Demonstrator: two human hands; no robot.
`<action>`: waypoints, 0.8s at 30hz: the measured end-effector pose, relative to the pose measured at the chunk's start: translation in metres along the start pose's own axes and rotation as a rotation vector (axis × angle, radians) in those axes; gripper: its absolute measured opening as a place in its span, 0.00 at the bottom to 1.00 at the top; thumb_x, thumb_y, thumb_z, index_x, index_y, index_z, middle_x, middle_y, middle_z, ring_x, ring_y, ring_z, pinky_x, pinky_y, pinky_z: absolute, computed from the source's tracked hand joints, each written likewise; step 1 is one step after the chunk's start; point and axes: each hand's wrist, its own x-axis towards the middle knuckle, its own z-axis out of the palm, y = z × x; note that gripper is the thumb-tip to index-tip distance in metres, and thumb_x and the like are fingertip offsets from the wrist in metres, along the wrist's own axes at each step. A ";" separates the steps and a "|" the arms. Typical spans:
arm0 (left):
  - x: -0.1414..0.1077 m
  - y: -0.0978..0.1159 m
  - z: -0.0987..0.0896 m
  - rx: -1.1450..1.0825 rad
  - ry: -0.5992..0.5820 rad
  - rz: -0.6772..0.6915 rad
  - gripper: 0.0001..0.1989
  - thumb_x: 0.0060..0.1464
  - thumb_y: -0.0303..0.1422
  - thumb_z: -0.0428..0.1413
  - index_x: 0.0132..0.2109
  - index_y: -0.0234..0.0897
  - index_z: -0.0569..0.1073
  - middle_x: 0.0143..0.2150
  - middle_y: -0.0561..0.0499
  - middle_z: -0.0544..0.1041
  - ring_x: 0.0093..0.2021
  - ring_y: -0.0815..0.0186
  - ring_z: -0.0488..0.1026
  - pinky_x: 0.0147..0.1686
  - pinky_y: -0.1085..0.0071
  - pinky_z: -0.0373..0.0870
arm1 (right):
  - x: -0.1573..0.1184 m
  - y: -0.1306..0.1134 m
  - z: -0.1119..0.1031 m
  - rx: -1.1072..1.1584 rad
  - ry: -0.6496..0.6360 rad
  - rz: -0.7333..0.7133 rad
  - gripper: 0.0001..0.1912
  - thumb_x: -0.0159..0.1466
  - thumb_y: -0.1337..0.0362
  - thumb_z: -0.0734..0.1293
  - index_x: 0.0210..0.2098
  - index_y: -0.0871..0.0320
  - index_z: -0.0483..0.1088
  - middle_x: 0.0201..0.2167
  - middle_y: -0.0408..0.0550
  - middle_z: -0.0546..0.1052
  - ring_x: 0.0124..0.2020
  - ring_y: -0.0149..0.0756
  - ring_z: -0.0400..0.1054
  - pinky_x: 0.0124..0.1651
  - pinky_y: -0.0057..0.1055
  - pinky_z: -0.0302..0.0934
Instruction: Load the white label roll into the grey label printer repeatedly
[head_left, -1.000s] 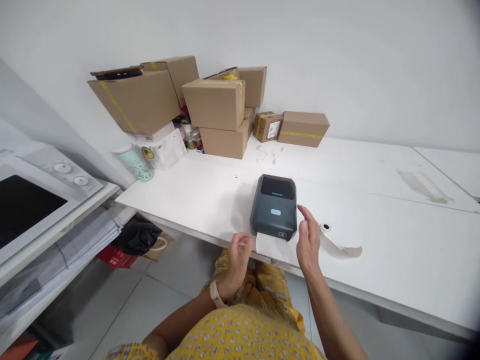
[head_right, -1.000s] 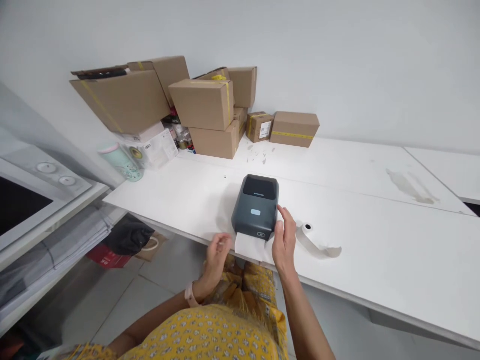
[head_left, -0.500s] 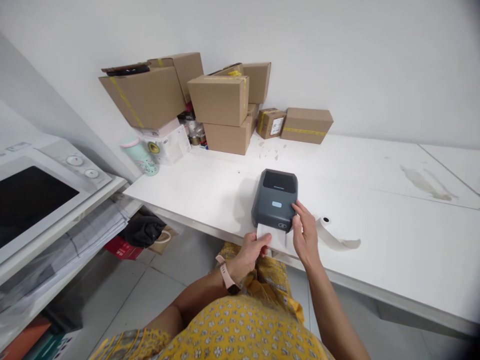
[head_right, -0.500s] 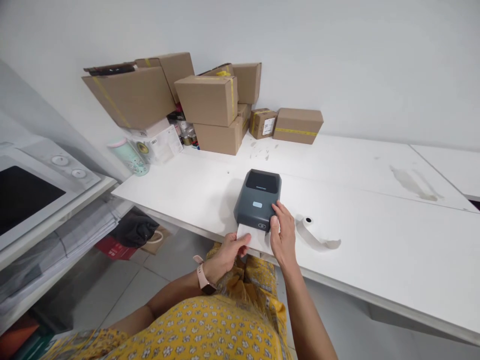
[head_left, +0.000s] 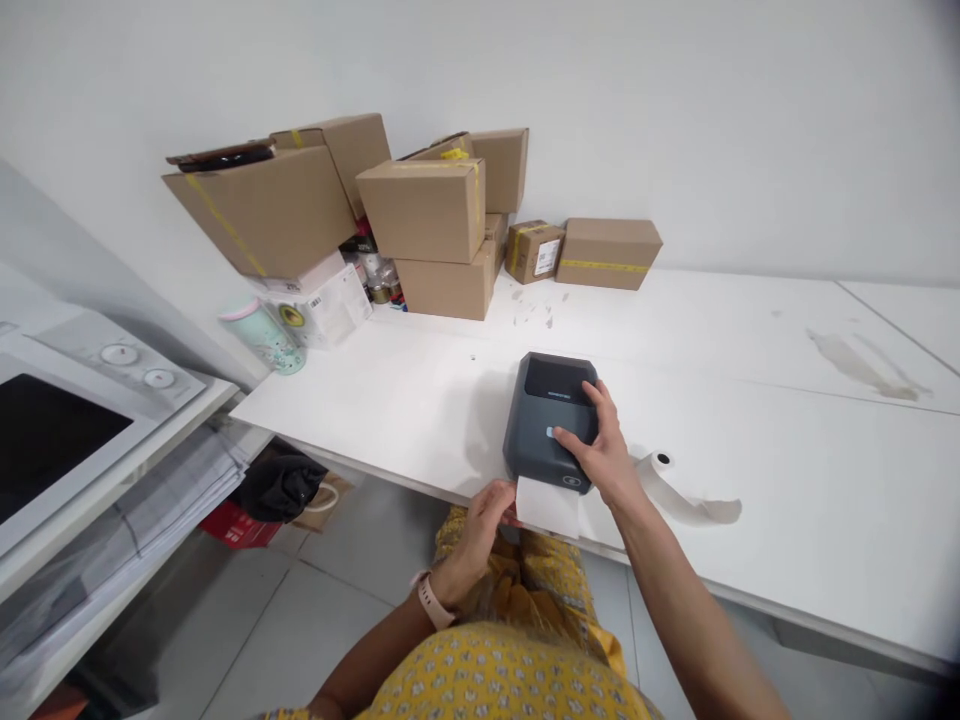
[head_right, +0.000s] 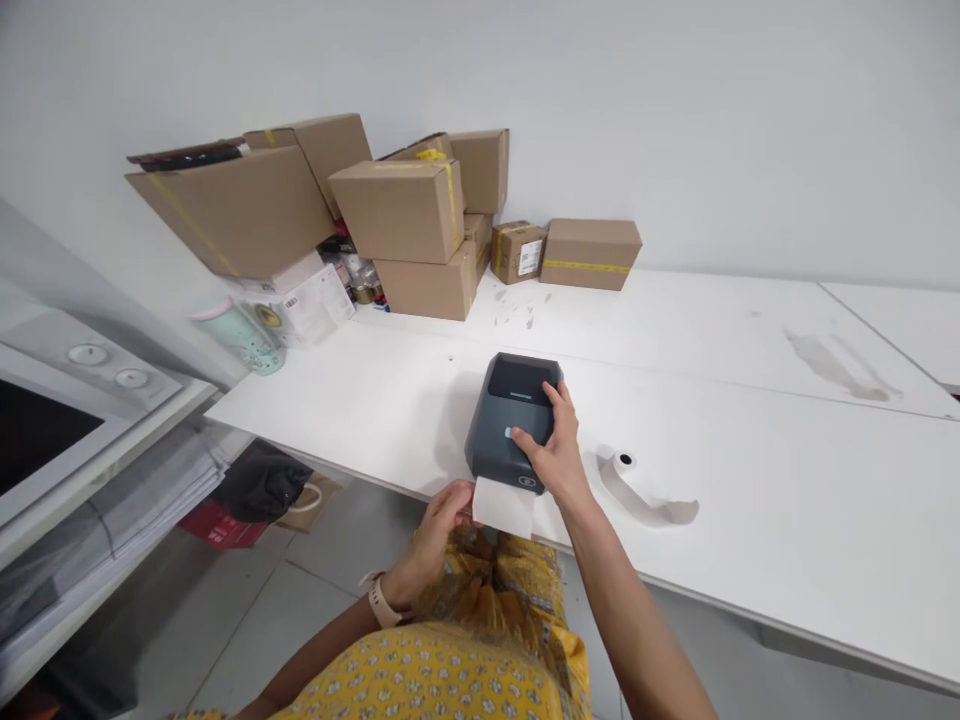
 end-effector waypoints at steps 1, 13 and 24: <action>0.002 0.000 -0.003 0.006 0.028 0.025 0.17 0.60 0.47 0.50 0.37 0.38 0.73 0.37 0.49 0.75 0.38 0.64 0.73 0.40 0.68 0.72 | 0.000 -0.001 0.001 0.008 0.003 0.014 0.42 0.58 0.52 0.70 0.68 0.50 0.54 0.73 0.57 0.47 0.72 0.52 0.43 0.69 0.56 0.45; 0.034 0.019 0.001 0.170 0.057 0.208 0.30 0.65 0.50 0.45 0.70 0.47 0.56 0.74 0.53 0.51 0.74 0.59 0.47 0.72 0.61 0.48 | -0.040 0.002 -0.011 0.359 -0.007 0.291 0.39 0.67 0.41 0.58 0.72 0.44 0.44 0.74 0.41 0.45 0.74 0.40 0.40 0.74 0.45 0.41; 0.059 0.059 0.006 0.061 0.049 0.442 0.28 0.65 0.49 0.45 0.67 0.44 0.62 0.71 0.50 0.60 0.71 0.57 0.54 0.70 0.59 0.52 | -0.010 -0.012 -0.022 0.395 0.012 0.146 0.36 0.69 0.38 0.45 0.71 0.42 0.45 0.74 0.36 0.48 0.74 0.38 0.39 0.75 0.46 0.34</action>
